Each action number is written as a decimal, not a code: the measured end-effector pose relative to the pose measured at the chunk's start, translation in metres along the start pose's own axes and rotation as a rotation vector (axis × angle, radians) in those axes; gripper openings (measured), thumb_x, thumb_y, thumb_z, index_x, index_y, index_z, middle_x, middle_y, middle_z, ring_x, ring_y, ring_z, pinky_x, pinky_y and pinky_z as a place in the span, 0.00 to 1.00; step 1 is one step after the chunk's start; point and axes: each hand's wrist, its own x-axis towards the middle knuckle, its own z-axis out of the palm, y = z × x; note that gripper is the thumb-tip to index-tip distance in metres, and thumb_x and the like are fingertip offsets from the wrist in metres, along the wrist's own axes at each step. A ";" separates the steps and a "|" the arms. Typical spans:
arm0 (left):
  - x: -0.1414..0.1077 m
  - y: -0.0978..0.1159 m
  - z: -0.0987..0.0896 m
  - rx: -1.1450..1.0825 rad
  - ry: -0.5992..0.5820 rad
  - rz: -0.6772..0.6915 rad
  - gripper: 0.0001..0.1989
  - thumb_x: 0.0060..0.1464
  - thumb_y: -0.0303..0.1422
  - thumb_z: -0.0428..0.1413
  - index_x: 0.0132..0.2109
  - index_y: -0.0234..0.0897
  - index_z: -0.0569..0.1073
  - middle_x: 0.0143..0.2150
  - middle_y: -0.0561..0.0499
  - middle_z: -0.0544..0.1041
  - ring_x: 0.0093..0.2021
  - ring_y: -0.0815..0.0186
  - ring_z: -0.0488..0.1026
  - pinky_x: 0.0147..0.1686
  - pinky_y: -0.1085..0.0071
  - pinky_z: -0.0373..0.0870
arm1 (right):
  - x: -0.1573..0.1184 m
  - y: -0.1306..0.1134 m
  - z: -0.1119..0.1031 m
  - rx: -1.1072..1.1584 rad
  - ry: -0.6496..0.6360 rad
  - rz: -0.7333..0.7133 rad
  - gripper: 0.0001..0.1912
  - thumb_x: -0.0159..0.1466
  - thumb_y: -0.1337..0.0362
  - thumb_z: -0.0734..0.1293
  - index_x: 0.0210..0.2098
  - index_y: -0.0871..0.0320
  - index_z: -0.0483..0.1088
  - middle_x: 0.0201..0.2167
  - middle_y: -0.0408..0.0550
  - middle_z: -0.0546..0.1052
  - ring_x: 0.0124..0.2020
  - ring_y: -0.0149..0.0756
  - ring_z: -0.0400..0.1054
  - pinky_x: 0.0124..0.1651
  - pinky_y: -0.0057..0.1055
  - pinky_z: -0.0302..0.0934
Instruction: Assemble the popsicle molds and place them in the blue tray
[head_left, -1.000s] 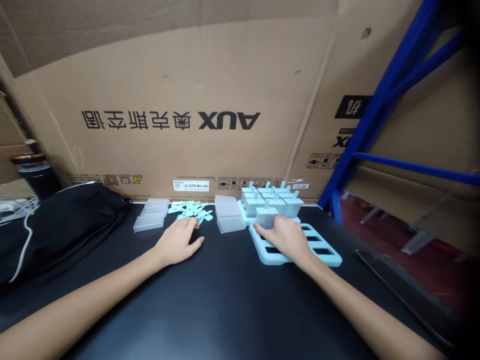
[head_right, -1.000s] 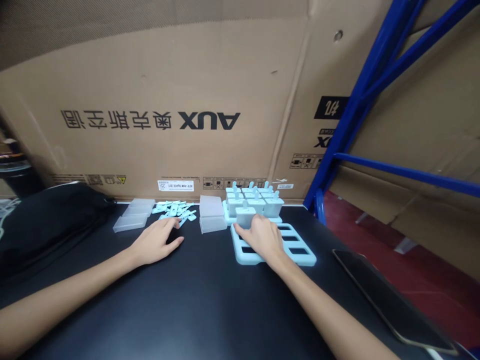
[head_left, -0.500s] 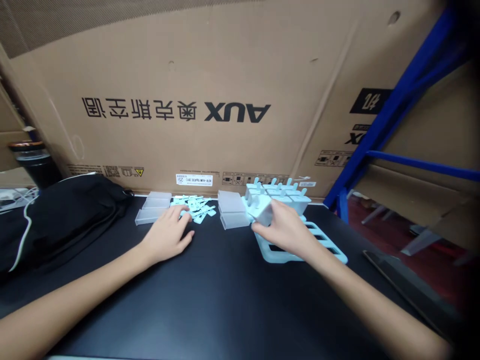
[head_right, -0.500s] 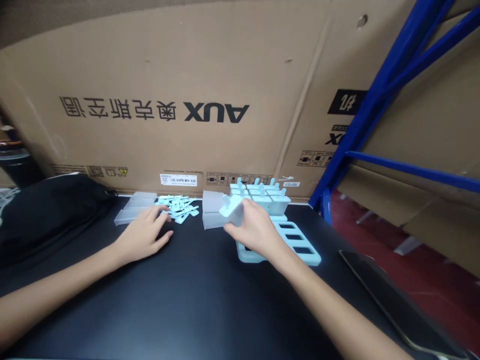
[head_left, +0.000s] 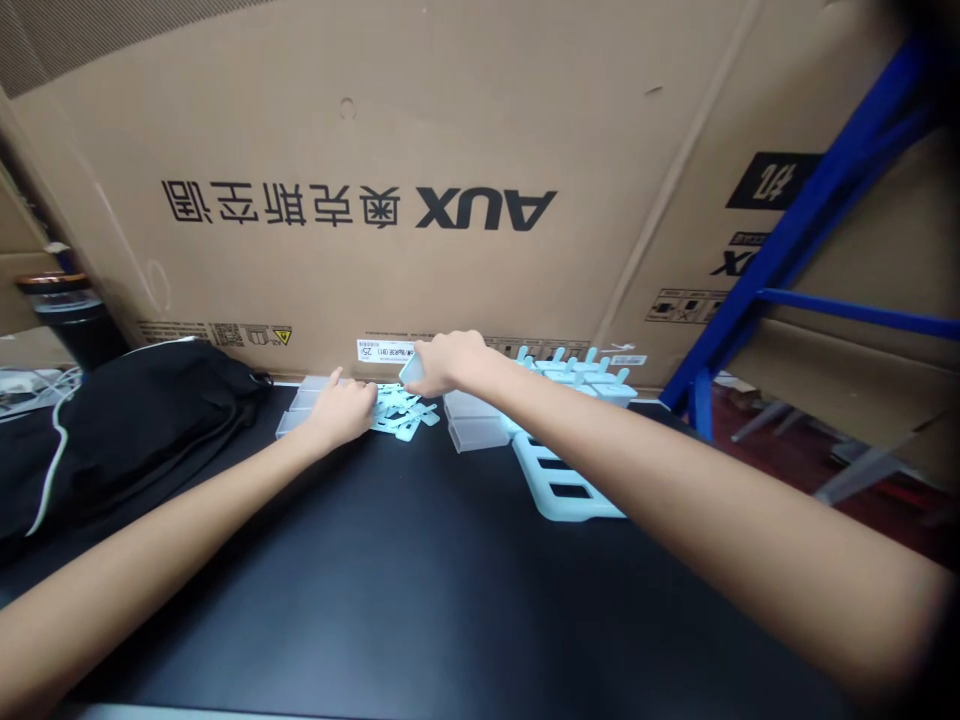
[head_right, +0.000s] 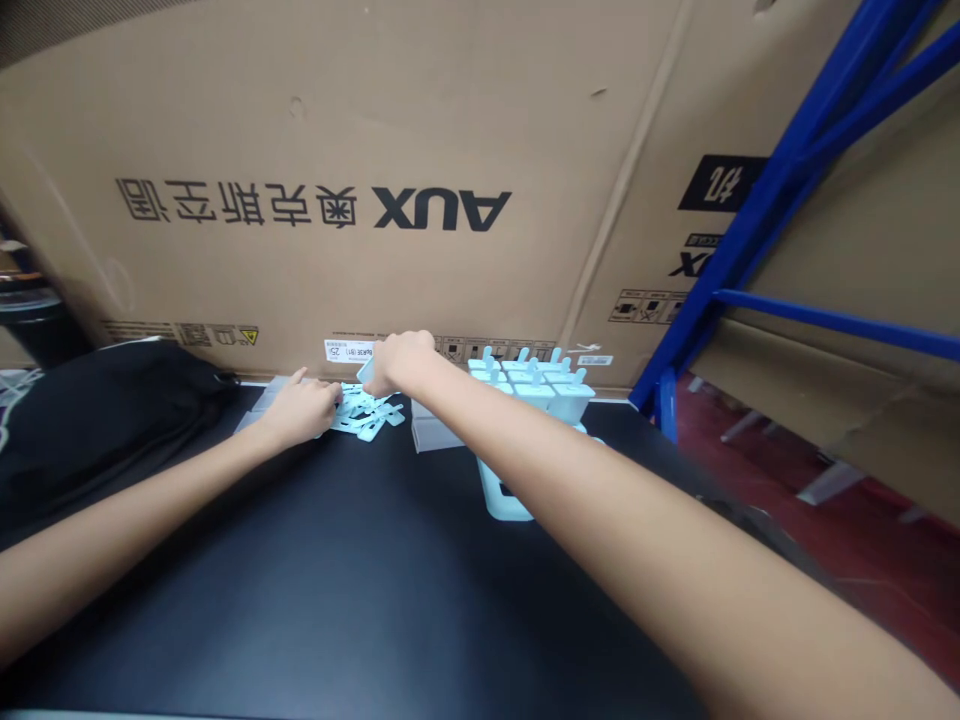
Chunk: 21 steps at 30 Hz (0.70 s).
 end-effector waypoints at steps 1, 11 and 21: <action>0.002 -0.002 0.001 -0.014 -0.010 -0.003 0.11 0.53 0.22 0.48 0.40 0.34 0.73 0.39 0.42 0.80 0.44 0.54 0.77 0.56 0.54 0.60 | 0.002 0.000 -0.002 -0.019 -0.013 0.008 0.35 0.53 0.48 0.69 0.51 0.68 0.72 0.44 0.65 0.77 0.45 0.58 0.71 0.45 0.52 0.62; 0.015 -0.010 0.002 -0.148 -0.011 -0.053 0.13 0.49 0.20 0.49 0.41 0.37 0.69 0.40 0.45 0.79 0.40 0.59 0.77 0.36 0.69 0.68 | 0.006 -0.004 -0.009 -0.116 -0.176 0.072 0.41 0.54 0.43 0.68 0.59 0.62 0.66 0.53 0.62 0.74 0.51 0.55 0.70 0.50 0.46 0.63; -0.028 0.044 -0.020 -0.294 0.138 0.227 0.06 0.61 0.31 0.48 0.41 0.38 0.69 0.41 0.47 0.74 0.44 0.58 0.71 0.45 0.63 0.68 | -0.061 0.063 0.010 -0.190 -0.150 -0.272 0.29 0.58 0.49 0.69 0.52 0.63 0.69 0.55 0.64 0.68 0.51 0.53 0.68 0.49 0.44 0.63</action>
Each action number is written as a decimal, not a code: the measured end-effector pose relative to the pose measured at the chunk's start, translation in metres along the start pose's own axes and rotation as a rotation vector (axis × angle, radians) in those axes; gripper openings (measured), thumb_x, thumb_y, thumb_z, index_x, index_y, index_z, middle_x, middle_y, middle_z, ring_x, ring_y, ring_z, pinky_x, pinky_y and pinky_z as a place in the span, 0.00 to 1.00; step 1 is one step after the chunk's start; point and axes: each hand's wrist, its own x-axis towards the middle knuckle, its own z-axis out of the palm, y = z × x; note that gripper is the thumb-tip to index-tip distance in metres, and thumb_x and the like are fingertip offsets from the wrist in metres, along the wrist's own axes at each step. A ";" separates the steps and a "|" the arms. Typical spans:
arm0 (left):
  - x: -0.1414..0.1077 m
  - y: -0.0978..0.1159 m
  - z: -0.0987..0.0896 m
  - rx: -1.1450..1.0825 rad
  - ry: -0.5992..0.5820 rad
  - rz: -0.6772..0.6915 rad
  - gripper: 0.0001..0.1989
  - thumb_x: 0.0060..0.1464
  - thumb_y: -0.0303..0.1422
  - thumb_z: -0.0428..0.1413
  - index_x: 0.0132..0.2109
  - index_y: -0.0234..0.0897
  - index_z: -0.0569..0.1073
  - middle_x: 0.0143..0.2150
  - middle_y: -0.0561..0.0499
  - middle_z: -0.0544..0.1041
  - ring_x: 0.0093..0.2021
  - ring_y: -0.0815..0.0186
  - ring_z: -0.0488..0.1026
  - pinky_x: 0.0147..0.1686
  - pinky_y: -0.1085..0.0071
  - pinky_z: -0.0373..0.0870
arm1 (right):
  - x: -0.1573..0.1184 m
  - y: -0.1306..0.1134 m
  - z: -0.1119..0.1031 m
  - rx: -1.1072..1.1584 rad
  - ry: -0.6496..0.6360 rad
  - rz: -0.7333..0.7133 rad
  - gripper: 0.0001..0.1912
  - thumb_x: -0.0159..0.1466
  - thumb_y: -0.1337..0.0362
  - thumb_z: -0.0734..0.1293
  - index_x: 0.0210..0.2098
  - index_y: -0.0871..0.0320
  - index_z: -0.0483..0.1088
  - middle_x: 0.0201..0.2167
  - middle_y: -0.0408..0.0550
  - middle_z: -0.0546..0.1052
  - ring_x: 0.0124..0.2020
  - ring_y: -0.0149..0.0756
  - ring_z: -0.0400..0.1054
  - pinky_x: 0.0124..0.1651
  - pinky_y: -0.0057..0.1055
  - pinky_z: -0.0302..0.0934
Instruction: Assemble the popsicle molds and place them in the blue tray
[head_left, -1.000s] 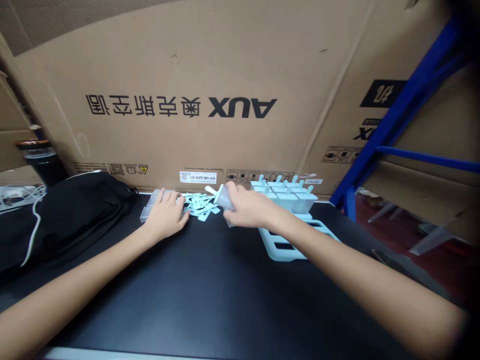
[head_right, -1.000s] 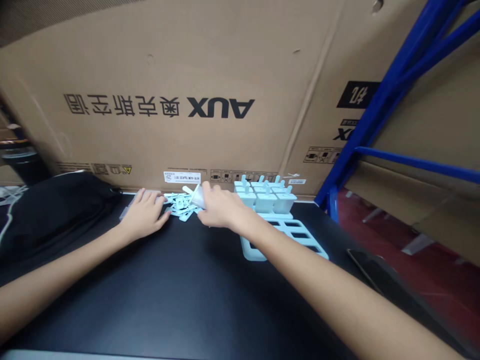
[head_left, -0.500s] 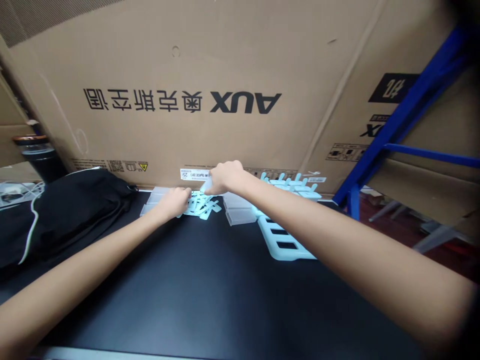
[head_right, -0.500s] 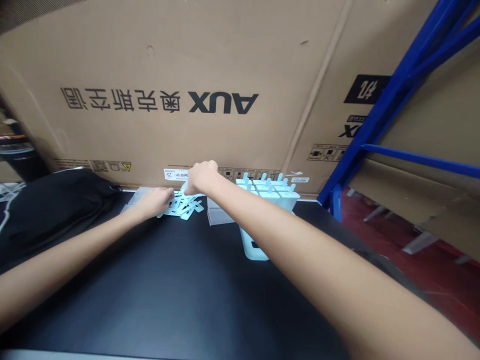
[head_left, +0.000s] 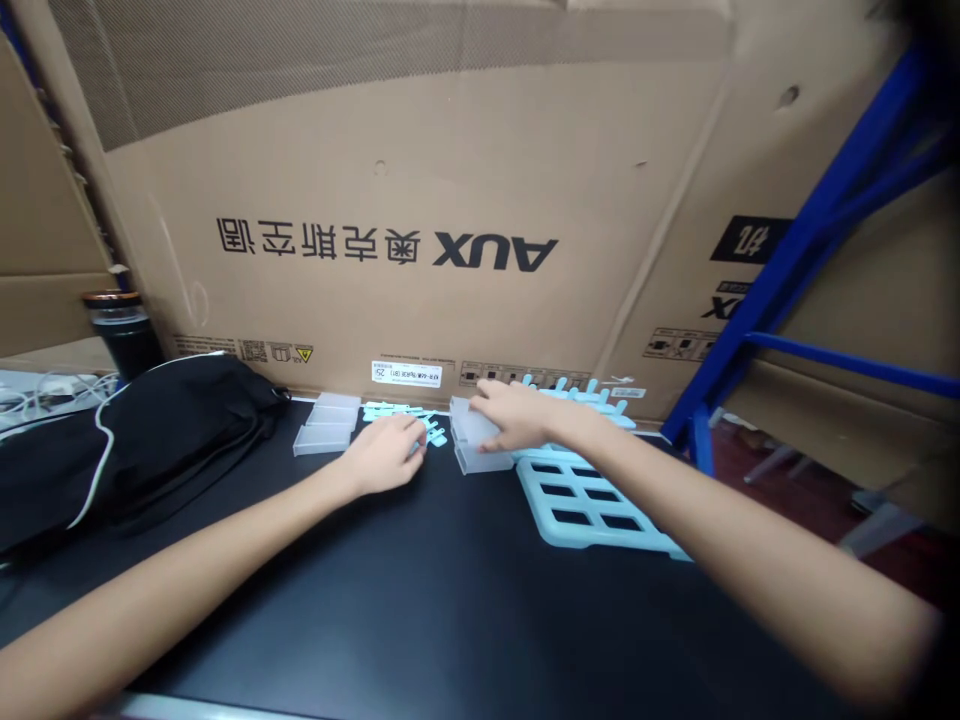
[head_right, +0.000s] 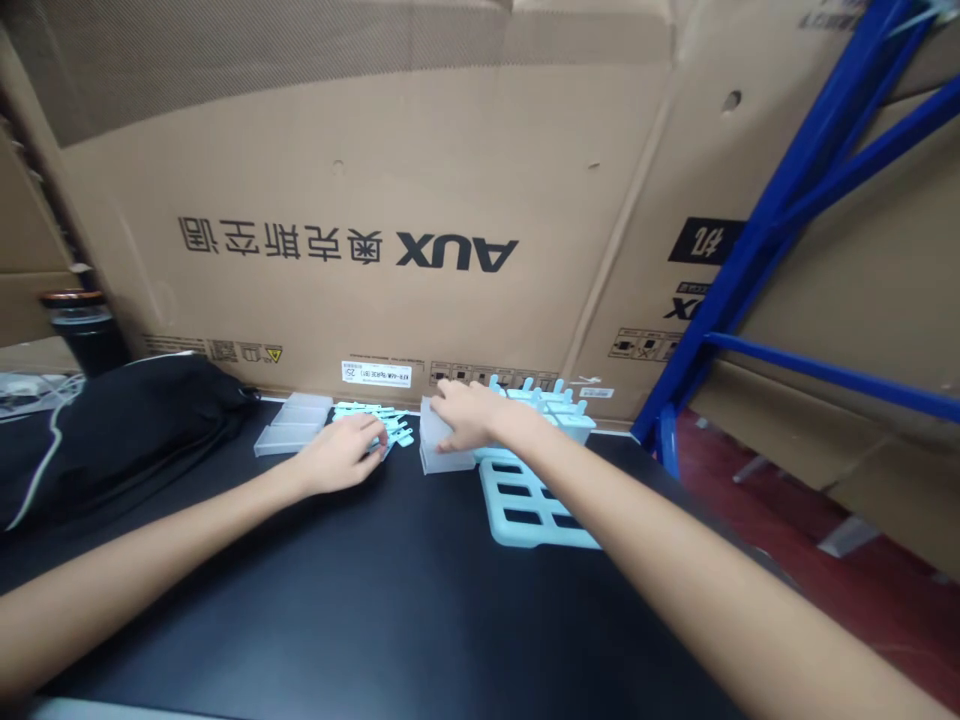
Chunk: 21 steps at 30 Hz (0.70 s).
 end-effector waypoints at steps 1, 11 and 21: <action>0.000 0.006 0.004 -0.012 0.016 0.024 0.06 0.62 0.32 0.48 0.41 0.38 0.69 0.41 0.46 0.74 0.44 0.58 0.71 0.46 0.62 0.68 | -0.004 0.000 0.007 0.008 0.027 -0.025 0.29 0.58 0.50 0.70 0.52 0.62 0.69 0.53 0.62 0.69 0.51 0.53 0.67 0.50 0.44 0.62; -0.003 0.033 0.020 -0.098 0.019 0.051 0.09 0.63 0.38 0.49 0.39 0.39 0.69 0.39 0.48 0.72 0.43 0.57 0.70 0.45 0.60 0.67 | -0.014 -0.002 0.045 0.097 0.284 -0.096 0.20 0.59 0.49 0.70 0.41 0.58 0.71 0.39 0.52 0.74 0.43 0.45 0.65 0.43 0.40 0.58; -0.008 0.041 0.020 -0.186 -0.012 0.129 0.10 0.65 0.38 0.48 0.47 0.39 0.67 0.45 0.48 0.73 0.48 0.58 0.70 0.51 0.61 0.66 | -0.031 -0.003 0.052 0.158 0.467 -0.118 0.15 0.65 0.54 0.63 0.45 0.58 0.69 0.42 0.53 0.73 0.43 0.43 0.65 0.46 0.41 0.59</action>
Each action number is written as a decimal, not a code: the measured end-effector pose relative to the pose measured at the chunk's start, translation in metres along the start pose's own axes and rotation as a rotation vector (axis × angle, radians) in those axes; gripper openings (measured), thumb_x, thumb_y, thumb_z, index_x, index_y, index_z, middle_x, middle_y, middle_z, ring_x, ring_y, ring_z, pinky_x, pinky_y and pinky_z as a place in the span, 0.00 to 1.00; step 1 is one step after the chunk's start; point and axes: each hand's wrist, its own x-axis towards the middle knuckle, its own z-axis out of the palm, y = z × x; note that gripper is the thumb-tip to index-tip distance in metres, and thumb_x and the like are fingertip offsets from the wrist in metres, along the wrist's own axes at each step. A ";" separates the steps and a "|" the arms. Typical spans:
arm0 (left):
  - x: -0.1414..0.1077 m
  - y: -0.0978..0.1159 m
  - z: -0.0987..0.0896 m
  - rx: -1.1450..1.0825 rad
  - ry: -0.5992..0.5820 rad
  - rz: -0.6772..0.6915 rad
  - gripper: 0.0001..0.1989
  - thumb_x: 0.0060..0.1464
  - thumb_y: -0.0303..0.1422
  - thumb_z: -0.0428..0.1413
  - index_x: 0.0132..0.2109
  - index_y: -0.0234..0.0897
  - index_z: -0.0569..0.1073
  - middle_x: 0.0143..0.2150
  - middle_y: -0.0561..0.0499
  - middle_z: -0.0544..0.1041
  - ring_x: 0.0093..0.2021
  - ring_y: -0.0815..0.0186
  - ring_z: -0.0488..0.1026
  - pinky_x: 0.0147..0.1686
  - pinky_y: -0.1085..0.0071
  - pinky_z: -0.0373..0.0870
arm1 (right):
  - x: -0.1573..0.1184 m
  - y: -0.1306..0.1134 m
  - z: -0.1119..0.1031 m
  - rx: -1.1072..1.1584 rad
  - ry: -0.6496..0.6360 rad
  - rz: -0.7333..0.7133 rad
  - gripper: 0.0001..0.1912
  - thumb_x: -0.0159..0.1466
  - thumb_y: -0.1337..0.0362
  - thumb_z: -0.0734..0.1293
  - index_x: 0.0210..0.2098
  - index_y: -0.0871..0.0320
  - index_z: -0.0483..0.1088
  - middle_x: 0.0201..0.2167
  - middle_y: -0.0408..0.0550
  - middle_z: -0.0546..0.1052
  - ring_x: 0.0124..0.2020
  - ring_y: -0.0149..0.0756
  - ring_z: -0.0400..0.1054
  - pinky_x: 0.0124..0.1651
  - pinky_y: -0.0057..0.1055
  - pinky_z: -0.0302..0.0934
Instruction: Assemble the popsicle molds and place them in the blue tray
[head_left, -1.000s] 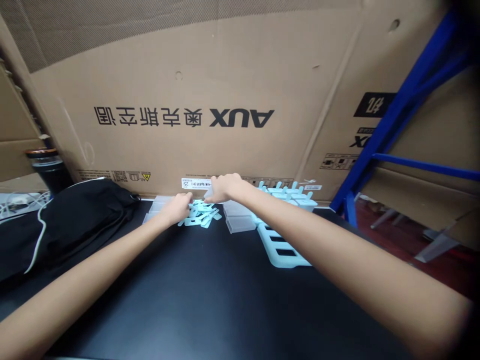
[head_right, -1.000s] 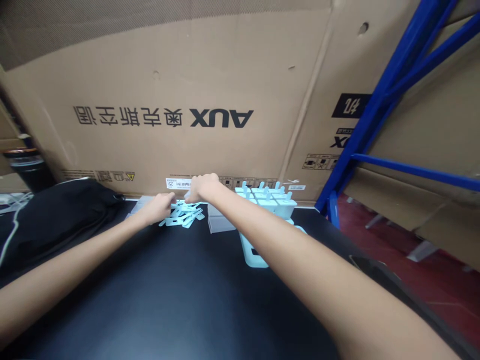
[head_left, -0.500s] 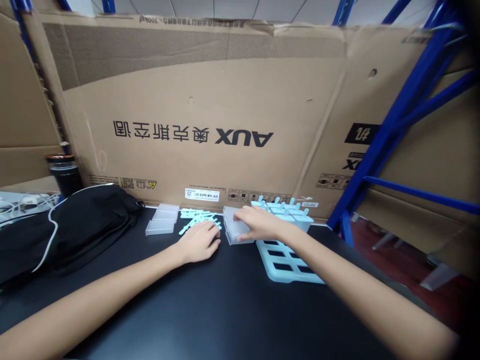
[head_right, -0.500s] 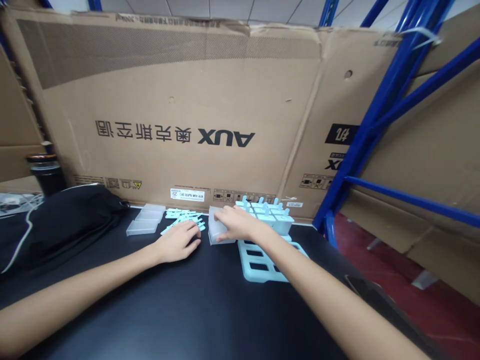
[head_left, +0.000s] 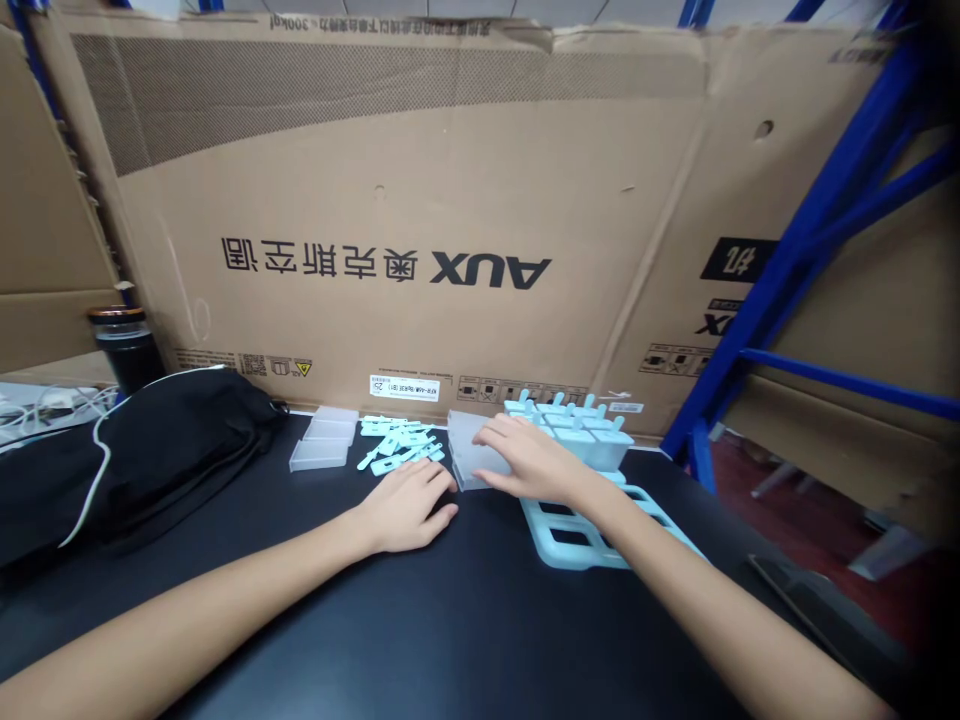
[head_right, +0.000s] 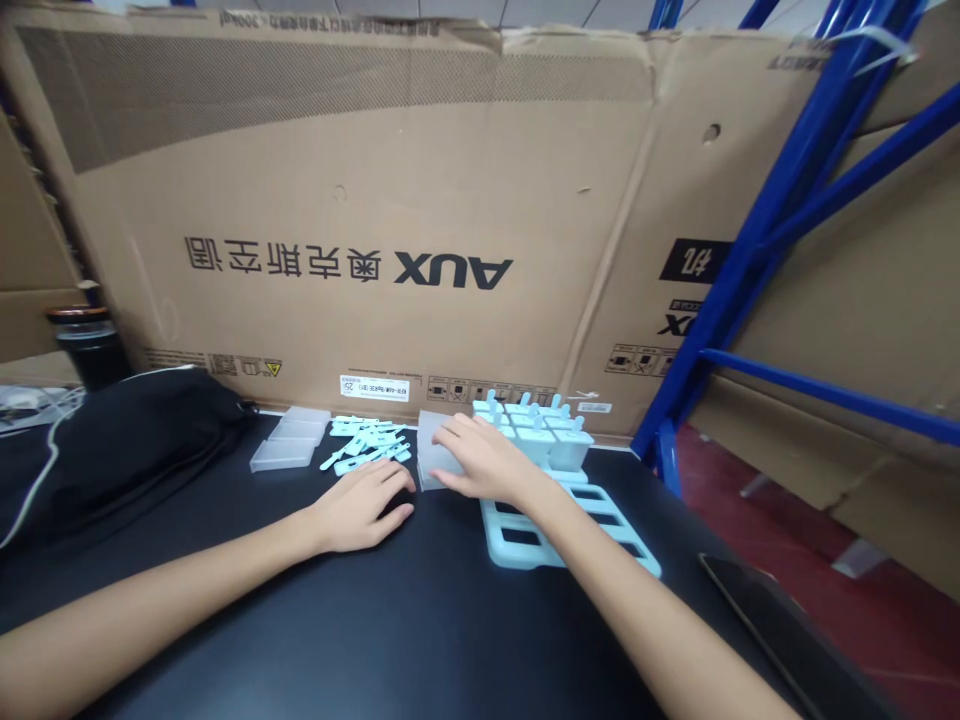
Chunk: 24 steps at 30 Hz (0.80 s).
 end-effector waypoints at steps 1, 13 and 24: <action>0.000 0.000 0.000 -0.005 -0.005 0.000 0.10 0.65 0.38 0.48 0.47 0.39 0.68 0.45 0.48 0.73 0.48 0.58 0.70 0.50 0.61 0.66 | -0.005 0.001 -0.006 0.022 0.084 0.016 0.14 0.66 0.57 0.62 0.45 0.58 0.68 0.41 0.53 0.73 0.44 0.43 0.65 0.47 0.41 0.59; -0.001 -0.002 0.001 -0.032 -0.011 -0.003 0.08 0.64 0.35 0.48 0.45 0.40 0.69 0.44 0.47 0.73 0.47 0.58 0.69 0.48 0.62 0.67 | -0.120 0.112 0.030 0.365 0.433 1.201 0.27 0.51 0.56 0.68 0.48 0.61 0.64 0.40 0.54 0.72 0.39 0.41 0.69 0.43 0.37 0.65; -0.001 -0.003 0.002 -0.027 -0.004 -0.001 0.07 0.62 0.33 0.49 0.45 0.40 0.68 0.44 0.48 0.73 0.47 0.59 0.69 0.48 0.63 0.67 | -0.121 0.104 0.033 0.269 0.019 1.103 0.20 0.51 0.45 0.69 0.29 0.57 0.70 0.27 0.53 0.77 0.34 0.49 0.73 0.36 0.36 0.61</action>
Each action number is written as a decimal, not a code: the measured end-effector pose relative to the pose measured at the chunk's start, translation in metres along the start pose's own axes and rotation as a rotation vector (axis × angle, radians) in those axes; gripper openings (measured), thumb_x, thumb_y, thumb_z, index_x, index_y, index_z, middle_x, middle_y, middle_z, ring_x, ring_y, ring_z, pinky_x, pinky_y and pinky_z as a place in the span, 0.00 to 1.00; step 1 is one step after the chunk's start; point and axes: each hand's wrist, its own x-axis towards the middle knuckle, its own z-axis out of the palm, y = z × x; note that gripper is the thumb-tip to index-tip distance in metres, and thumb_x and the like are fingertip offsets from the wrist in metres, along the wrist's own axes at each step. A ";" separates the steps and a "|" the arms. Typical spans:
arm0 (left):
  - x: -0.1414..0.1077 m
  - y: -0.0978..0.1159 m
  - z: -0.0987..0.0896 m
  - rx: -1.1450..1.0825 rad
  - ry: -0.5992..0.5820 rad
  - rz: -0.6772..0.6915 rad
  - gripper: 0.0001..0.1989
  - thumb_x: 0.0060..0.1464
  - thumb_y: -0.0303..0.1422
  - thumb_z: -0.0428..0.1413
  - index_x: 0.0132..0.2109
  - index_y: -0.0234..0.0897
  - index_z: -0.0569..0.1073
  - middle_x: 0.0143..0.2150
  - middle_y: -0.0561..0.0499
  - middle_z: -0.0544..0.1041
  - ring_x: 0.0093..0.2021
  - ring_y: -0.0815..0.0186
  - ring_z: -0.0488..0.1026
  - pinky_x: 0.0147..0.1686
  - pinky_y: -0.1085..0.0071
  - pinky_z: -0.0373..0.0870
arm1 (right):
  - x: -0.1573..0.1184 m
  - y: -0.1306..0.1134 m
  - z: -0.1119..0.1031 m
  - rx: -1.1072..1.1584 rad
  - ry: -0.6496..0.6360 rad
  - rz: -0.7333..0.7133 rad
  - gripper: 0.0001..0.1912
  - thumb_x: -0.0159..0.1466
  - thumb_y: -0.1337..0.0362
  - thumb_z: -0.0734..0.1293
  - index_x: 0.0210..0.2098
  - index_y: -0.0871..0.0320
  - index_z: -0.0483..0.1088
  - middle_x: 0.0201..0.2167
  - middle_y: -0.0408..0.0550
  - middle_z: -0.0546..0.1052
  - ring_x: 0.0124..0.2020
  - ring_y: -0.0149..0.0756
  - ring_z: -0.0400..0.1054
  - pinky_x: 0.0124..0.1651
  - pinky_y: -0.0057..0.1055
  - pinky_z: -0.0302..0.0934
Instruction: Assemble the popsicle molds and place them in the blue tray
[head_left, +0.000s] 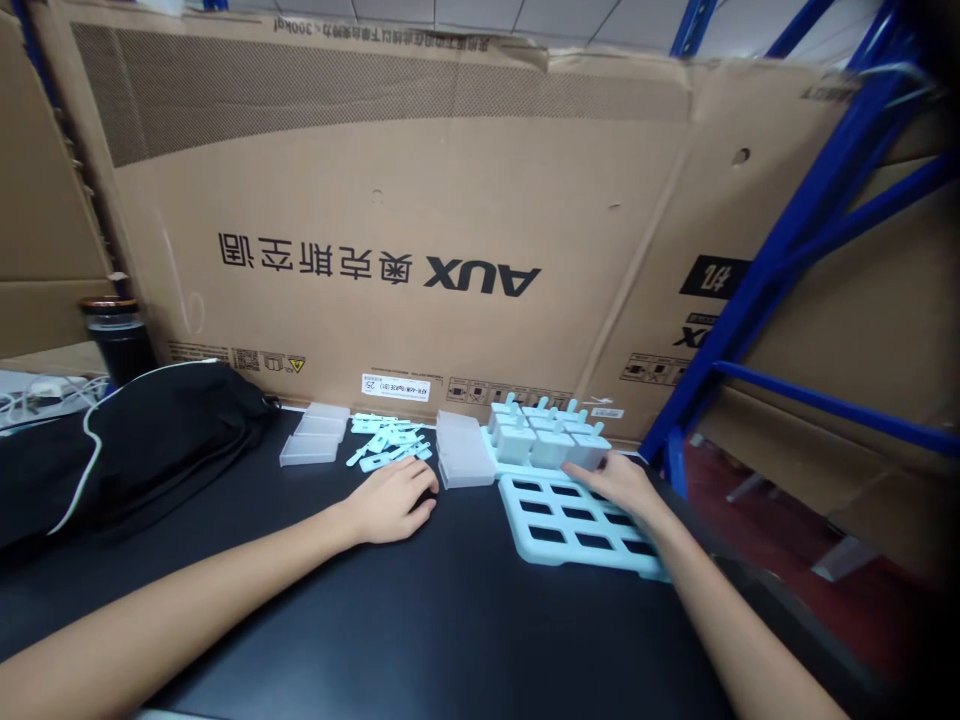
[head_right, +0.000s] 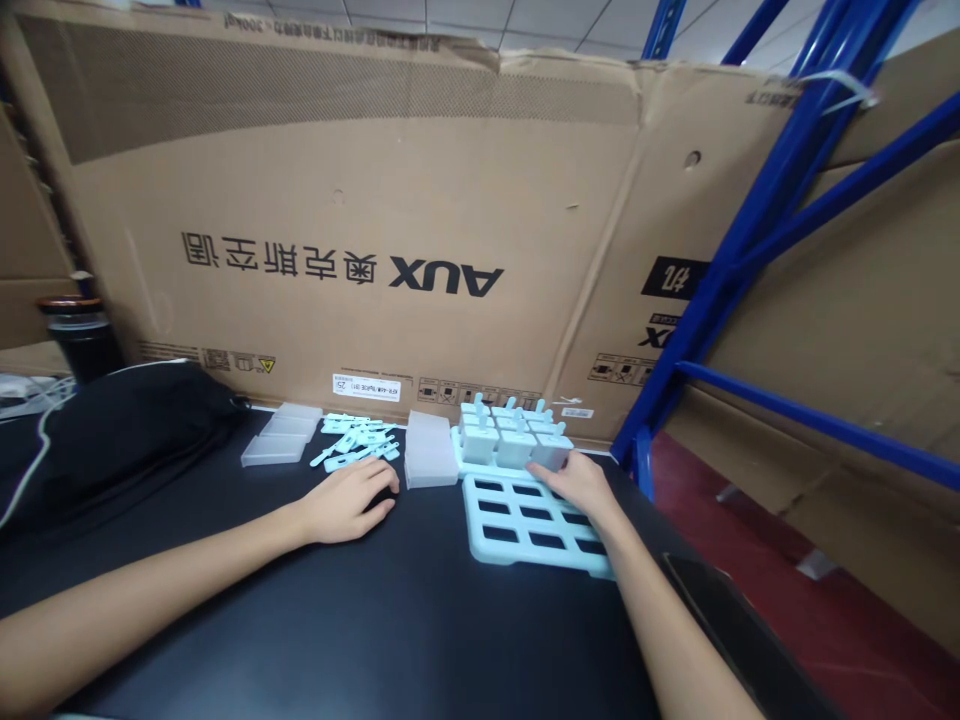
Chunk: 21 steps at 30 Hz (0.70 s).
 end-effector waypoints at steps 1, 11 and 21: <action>0.000 0.000 0.000 -0.003 0.001 -0.004 0.07 0.62 0.33 0.49 0.45 0.40 0.69 0.44 0.48 0.73 0.47 0.59 0.69 0.48 0.63 0.67 | 0.000 -0.001 -0.001 -0.045 -0.006 0.001 0.21 0.52 0.44 0.68 0.28 0.57 0.70 0.27 0.53 0.77 0.34 0.49 0.73 0.36 0.36 0.62; 0.001 0.000 -0.001 -0.026 -0.016 -0.020 0.07 0.62 0.33 0.49 0.46 0.40 0.68 0.45 0.48 0.73 0.48 0.58 0.69 0.49 0.63 0.67 | -0.003 -0.012 -0.002 -0.122 0.094 0.141 0.35 0.56 0.40 0.61 0.45 0.67 0.69 0.39 0.68 0.78 0.45 0.56 0.73 0.41 0.39 0.65; 0.002 0.000 -0.002 -0.045 -0.029 -0.024 0.07 0.62 0.33 0.49 0.45 0.40 0.69 0.44 0.48 0.73 0.48 0.58 0.69 0.49 0.63 0.67 | -0.018 -0.025 -0.020 0.052 0.283 0.106 0.24 0.54 0.50 0.64 0.44 0.60 0.64 0.41 0.62 0.77 0.45 0.54 0.72 0.46 0.39 0.64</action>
